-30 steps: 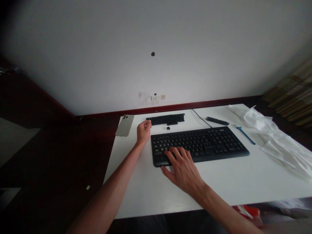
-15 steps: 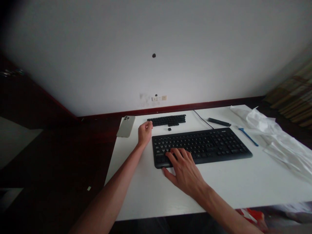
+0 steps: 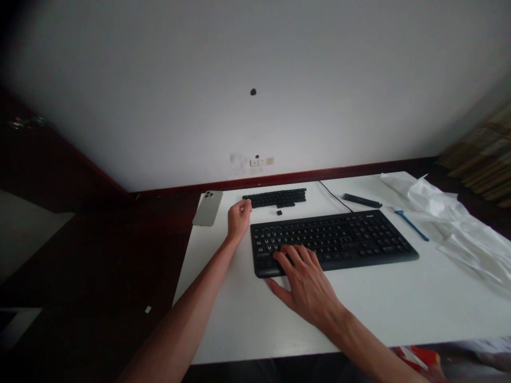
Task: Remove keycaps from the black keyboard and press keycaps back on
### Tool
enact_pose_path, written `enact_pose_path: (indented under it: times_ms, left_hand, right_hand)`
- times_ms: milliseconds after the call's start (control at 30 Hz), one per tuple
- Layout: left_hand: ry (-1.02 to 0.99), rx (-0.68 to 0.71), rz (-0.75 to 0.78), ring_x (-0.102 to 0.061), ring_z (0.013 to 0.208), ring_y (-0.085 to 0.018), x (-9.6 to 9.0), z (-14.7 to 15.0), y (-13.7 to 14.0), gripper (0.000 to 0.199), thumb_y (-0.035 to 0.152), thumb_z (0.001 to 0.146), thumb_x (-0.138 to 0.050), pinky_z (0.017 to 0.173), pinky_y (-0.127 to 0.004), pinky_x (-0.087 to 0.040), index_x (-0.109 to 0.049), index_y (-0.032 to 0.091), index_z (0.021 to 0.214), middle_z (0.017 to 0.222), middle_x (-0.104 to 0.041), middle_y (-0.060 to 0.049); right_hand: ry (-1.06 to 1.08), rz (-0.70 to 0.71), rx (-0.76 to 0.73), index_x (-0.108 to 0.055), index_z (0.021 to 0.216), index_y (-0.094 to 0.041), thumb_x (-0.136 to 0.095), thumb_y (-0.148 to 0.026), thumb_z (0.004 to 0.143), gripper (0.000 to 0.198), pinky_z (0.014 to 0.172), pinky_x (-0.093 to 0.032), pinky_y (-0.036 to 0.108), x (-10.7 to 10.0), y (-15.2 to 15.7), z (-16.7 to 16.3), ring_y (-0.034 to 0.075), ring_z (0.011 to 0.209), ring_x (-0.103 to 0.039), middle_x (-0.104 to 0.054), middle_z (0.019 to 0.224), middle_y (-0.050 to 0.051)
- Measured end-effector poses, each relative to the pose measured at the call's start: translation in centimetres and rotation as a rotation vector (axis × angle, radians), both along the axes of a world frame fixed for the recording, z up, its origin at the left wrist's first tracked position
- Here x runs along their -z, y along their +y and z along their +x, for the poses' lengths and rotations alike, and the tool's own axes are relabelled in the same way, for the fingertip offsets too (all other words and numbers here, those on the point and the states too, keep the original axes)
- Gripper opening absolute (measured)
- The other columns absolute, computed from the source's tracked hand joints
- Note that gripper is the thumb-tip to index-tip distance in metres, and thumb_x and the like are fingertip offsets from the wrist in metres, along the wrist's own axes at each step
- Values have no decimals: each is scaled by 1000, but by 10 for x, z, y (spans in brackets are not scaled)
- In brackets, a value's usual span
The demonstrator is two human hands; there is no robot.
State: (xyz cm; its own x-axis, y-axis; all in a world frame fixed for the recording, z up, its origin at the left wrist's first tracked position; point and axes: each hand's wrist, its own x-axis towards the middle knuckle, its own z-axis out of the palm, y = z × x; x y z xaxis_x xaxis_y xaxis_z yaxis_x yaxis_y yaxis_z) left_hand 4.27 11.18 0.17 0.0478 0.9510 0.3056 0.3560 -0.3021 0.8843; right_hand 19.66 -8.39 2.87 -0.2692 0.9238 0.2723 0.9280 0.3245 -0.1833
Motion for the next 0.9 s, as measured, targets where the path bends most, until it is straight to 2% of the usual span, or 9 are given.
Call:
enact_pose_path:
  times_ms: [267, 400, 500, 567, 633, 767, 900]
  left_hand:
    - [2, -1, -5, -43, 56, -13, 1, 0, 1, 45, 43, 99, -44, 58, -26, -29, -49, 20, 61, 56, -46, 2]
    - [0, 5, -12, -43, 56, -13, 2, 0, 1, 45, 43, 98, -45, 58, -26, -28, -50, 20, 61, 56, -47, 2]
    - [-2, 6, -13, -43, 56, -13, 1, 0, 1, 44, 43, 98, -45, 58, -26, -27, -49, 20, 61, 55, -47, 3]
    - [-7, 11, -10, -44, 56, -13, 1, -1, 1, 43, 43, 98, -46, 58, -26, -27, -50, 19, 62, 56, -48, 2]
    - [-13, 16, -8, -45, 57, -13, 1, -2, 1, 43, 43, 98, -46, 59, -26, -28, -51, 19, 62, 56, -49, 2]
    - [-36, 9, -25, -43, 56, -12, 1, -3, 2, 44, 43, 98, -45, 58, -25, -28, -49, 19, 61, 55, -47, 3]
    - [-23, 2, -29, -44, 57, -12, 1, -2, 3, 43, 42, 97, -46, 59, -25, -29, -50, 19, 61, 56, -48, 3]
  right_hand:
    - [15, 7, 9, -63, 121, -22, -62, -54, 91, 44, 92, -50, 51, 2, -2, 0, 32, 110, -57, -64, 123, 13]
    - [25, -26, 12, -64, 117, -22, -65, -56, 90, 43, 86, -52, 49, -7, 5, 2, 31, 104, -59, -65, 119, 12]
    - [100, 7, -18, -66, 108, -22, -56, -41, 99, 23, 86, -52, 43, -20, 29, 14, 26, 97, -62, -67, 109, 9]
    - [184, 94, -3, -67, 106, -21, -48, -29, 103, 21, 88, -52, 39, -28, 54, 29, 23, 97, -63, -68, 105, 8]
    - [184, 126, -1, -68, 107, -21, -48, -27, 102, 21, 89, -53, 40, -31, 83, 45, 24, 97, -65, -70, 105, 8]
    - [125, 12, -139, -69, 112, -19, -53, -21, 99, 21, 93, -54, 41, -25, 129, 69, 23, 103, -67, -72, 111, 7]
    - [94, -95, -147, -69, 118, -18, -55, -16, 96, 27, 87, -56, 38, -18, 148, 73, 21, 91, -70, -74, 111, 7]
